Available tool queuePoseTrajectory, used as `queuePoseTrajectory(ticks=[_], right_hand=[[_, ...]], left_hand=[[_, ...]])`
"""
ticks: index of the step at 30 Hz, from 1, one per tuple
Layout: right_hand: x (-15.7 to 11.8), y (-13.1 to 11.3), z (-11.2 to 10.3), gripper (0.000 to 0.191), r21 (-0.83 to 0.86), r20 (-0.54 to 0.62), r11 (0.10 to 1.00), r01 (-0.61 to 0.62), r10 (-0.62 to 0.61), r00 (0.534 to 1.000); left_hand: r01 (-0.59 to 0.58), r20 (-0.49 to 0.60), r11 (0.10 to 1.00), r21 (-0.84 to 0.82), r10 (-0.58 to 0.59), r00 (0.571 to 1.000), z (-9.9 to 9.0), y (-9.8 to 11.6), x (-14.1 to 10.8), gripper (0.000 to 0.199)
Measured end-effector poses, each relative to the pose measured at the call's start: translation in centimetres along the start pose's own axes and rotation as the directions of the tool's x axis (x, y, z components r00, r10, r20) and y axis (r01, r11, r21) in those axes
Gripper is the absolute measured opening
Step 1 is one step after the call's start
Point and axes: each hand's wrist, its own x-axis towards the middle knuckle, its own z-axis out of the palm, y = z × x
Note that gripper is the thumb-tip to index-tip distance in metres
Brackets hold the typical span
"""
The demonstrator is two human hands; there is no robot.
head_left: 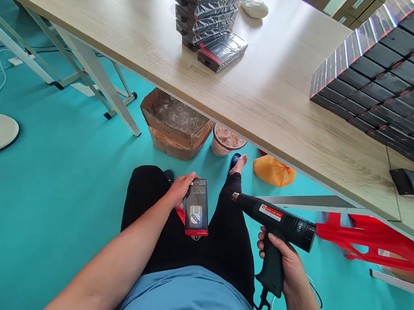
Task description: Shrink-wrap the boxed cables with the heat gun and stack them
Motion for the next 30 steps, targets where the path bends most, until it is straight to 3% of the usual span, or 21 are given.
queuePoseTrajectory(ticks=[3,6,10,16,30], right_hand=[[0.0,0.0,0.1,0.044,0.011,0.005,1.000,0.000,0.000,1.000],[0.0,0.1,0.0,0.043,0.018,0.015,1.000,-0.001,0.001,1.000],[-0.1,0.0,-0.1,0.045,0.026,0.020,1.000,0.005,-0.005,1.000],[-0.4,-0.6,-0.1,0.042,0.025,0.007,1.000,0.009,-0.009,1.000],[-0.1,-0.4,-0.2,0.037,0.023,0.043,1.000,0.010,-0.011,0.999]], left_hand=[[0.014,0.069,1.000,-0.011,-0.013,0.998,-0.2,-0.5,0.0,0.059],[0.045,0.133,0.999,-0.017,-0.043,0.990,-0.4,-0.9,0.1,0.067],[0.075,0.167,0.997,-0.008,-0.073,0.983,-0.6,-1.0,0.1,0.051],[-0.158,0.097,0.987,-0.044,0.161,0.982,-0.5,-0.1,-0.1,0.046],[-0.238,0.079,0.956,0.169,0.227,0.971,-0.5,-0.5,0.1,0.051]])
